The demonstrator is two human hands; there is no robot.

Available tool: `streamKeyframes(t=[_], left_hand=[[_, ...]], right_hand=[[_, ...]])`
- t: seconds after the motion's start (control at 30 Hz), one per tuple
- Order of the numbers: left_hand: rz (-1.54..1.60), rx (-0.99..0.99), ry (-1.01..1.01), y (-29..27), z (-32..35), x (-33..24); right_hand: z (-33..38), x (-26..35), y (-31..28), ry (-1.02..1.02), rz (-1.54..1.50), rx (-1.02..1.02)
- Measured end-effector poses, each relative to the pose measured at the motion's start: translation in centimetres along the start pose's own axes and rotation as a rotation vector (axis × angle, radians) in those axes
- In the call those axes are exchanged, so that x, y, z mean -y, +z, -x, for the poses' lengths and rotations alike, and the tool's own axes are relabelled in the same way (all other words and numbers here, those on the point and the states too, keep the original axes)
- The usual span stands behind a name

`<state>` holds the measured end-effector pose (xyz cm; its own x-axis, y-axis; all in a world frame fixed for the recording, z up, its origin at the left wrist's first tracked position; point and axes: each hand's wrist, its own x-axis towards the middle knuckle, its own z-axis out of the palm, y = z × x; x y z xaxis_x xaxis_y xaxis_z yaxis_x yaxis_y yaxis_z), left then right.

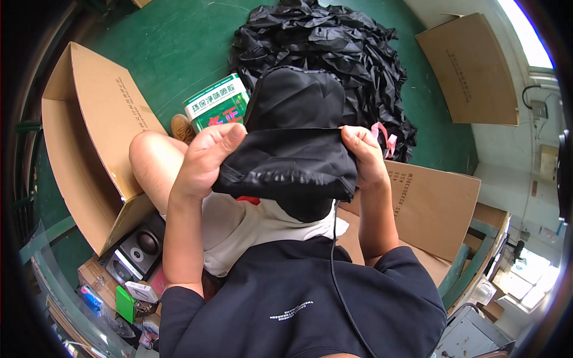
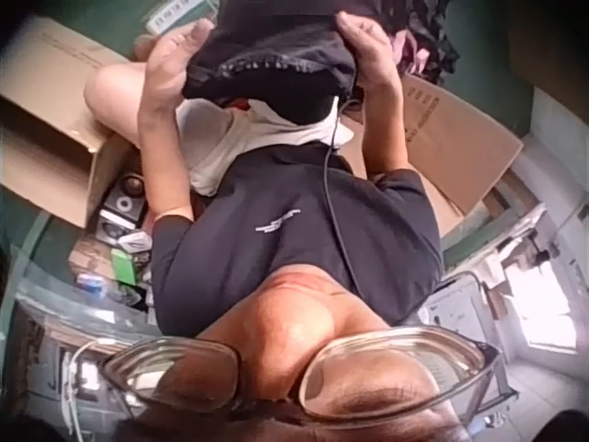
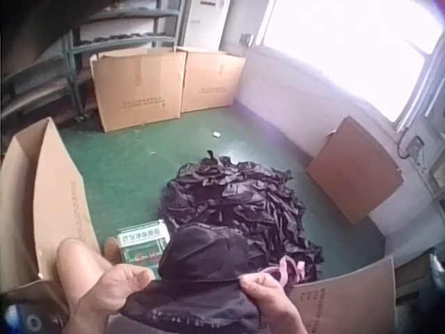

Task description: Inspecting black fabric covers or bags in a warehouse setting.

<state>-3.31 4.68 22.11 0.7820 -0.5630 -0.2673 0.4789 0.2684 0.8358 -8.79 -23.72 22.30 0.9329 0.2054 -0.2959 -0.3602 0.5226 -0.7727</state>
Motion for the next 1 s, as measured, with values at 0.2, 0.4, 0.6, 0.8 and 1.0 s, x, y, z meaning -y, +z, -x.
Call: streamKeyframes(t=[0.2,0.4,0.6,0.8,1.0], left_hand=[[-0.186,0.189,-0.083,0.9,-4.3,-0.7],[-0.236,-0.110,-0.027,-1.2,-13.0,-0.4],[-0.260,-0.255,-0.123,-5.3,-15.2,2.0],[0.136,-0.320,-0.146,-4.3,-14.1,5.6],[-0.030,-0.543,0.108,-4.2,-12.0,9.4]], right_hand=[[-2.7,3.8,-3.8,-0.039,0.250,-0.019],[-11.1,5.3,-9.2,-0.030,0.606,-0.284],[-15.8,2.4,-11.0,0.158,0.586,-0.258],[-16.7,-2.5,-15.0,0.163,0.382,-0.182],[-17.9,0.8,-13.1,0.152,0.385,-0.127]])
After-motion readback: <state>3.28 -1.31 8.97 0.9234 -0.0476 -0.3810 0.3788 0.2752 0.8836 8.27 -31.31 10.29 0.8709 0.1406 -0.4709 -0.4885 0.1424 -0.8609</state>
